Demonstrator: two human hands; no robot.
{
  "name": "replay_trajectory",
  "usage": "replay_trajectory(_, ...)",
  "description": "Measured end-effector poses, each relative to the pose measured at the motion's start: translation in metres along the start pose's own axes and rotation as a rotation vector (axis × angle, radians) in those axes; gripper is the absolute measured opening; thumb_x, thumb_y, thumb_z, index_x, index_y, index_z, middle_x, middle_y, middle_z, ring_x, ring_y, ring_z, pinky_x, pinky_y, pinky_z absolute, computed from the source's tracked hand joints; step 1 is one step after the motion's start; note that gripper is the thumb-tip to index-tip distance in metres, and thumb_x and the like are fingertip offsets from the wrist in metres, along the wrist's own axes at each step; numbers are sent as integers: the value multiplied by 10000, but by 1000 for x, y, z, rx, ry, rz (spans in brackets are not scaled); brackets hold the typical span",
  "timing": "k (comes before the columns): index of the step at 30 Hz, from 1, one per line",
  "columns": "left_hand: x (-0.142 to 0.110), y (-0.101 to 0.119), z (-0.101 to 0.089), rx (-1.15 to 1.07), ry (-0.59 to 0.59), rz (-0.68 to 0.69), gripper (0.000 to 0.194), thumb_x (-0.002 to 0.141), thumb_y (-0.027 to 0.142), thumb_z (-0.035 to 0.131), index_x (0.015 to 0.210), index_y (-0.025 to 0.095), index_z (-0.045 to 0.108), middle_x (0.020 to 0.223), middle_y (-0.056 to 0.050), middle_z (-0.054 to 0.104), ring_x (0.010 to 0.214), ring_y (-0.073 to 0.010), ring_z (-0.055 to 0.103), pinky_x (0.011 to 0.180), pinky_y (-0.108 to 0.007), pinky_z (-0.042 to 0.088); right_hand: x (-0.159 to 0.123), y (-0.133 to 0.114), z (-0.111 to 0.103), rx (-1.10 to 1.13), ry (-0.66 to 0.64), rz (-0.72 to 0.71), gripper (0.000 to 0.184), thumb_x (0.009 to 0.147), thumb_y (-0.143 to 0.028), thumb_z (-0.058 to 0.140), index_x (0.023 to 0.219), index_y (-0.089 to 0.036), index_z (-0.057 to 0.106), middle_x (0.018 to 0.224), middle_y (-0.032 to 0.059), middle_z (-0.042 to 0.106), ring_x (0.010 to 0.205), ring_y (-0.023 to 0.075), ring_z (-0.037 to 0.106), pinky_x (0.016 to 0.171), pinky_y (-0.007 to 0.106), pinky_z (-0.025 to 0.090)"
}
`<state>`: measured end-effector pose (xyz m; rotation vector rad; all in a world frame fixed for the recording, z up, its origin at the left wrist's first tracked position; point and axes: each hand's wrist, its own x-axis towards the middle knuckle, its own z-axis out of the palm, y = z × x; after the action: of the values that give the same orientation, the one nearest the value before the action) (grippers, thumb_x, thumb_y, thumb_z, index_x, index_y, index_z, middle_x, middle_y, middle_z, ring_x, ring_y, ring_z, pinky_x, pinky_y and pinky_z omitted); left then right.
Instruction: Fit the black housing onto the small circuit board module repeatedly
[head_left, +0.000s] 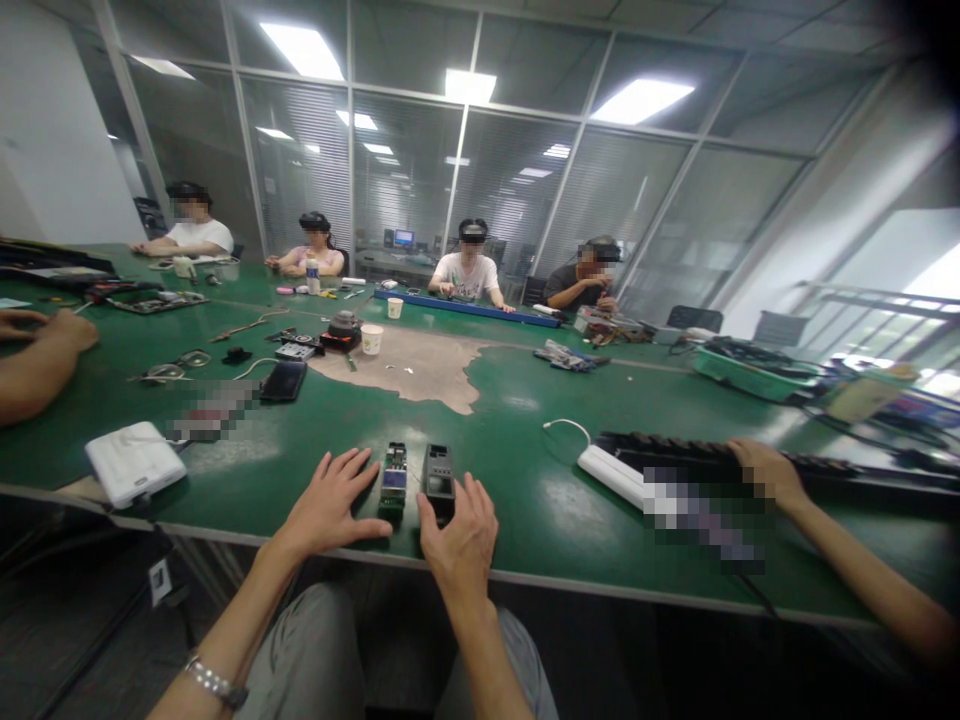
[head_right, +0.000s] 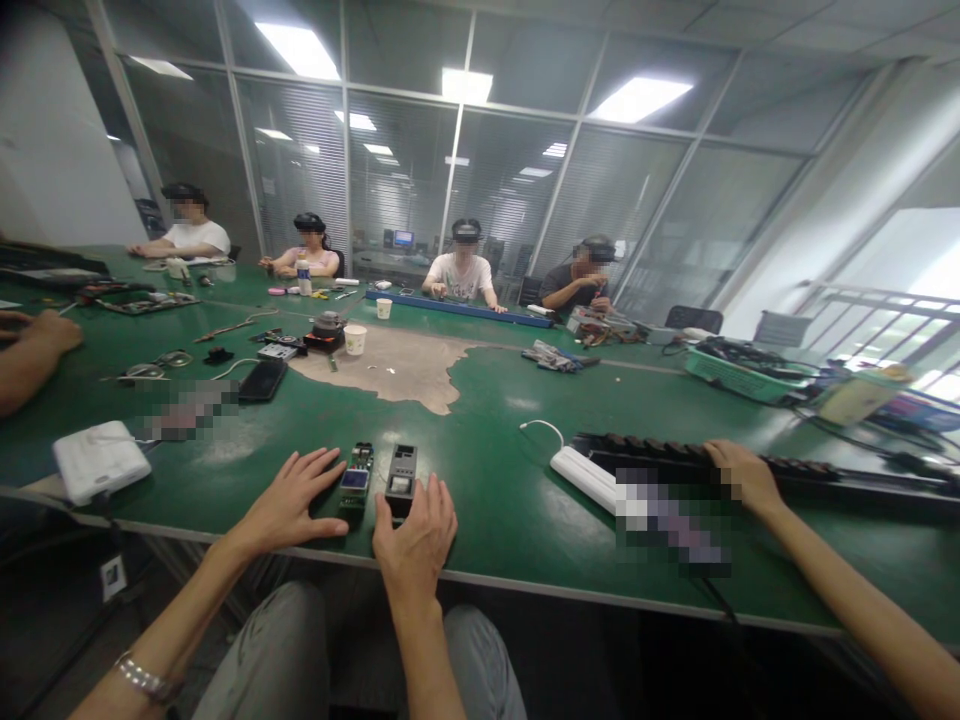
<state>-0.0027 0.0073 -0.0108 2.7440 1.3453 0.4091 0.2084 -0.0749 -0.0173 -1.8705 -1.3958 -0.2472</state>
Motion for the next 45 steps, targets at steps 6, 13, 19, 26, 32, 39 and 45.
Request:
replay_trajectory(6,-1,-2,3,-15,29,9,955,729,839,511,1480,259,396,1578,-117,318,1456,-352,245,1175,-594,138,-5,7,2,-24,0,-18,797,814,-573,625,1324,32,529,1379,272,508,1321,361,410,1076,479,343)
replay_trajectory(13,0,0,2,-8,2,-8,995,721,869,472,1498,258,358,1582,-121,306,1460,-350,239,1174,-600,139,-7,6,3,-27,22,-8,717,826,-590,610,1251,-13,606,1380,257,514,1301,361,434,1066,482,359)
replay_trajectory(19,-2,-1,0,-11,10,-7,981,719,874,466,1490,274,374,1585,-111,303,1464,-338,235,1181,-588,131,-3,3,1,38,52,-17,542,856,-514,596,1123,-50,672,1331,238,564,1280,349,466,1060,485,369)
replay_trajectory(26,-2,-3,1,-41,19,-10,970,707,864,500,1476,280,399,1575,-118,324,1459,-346,240,1173,-610,132,13,-27,-6,195,69,-64,488,869,-528,588,1082,-100,687,1338,217,565,1275,319,480,1060,473,376)
replay_trajectory(32,-4,-1,0,-48,40,-2,915,727,823,538,1469,307,398,1574,-105,330,1459,-340,243,1173,-606,144,16,-60,-4,194,35,-60,439,858,-490,607,1061,-111,696,1350,213,556,1282,328,468,1058,483,363)
replay_trajectory(39,-3,0,0,-58,43,1,835,766,694,603,1463,282,402,1566,-104,346,1457,-321,251,1180,-593,143,17,-74,-2,85,26,-37,430,859,-482,599,1031,-101,697,1337,223,564,1284,345,457,1044,491,353)
replay_trajectory(45,-3,-2,3,-69,43,-11,864,736,581,670,1480,261,370,1559,-105,359,1456,-310,256,1186,-578,135,15,-81,-2,37,8,-41,419,857,-487,601,1031,-119,698,1328,205,577,1289,348,451,1037,490,351)
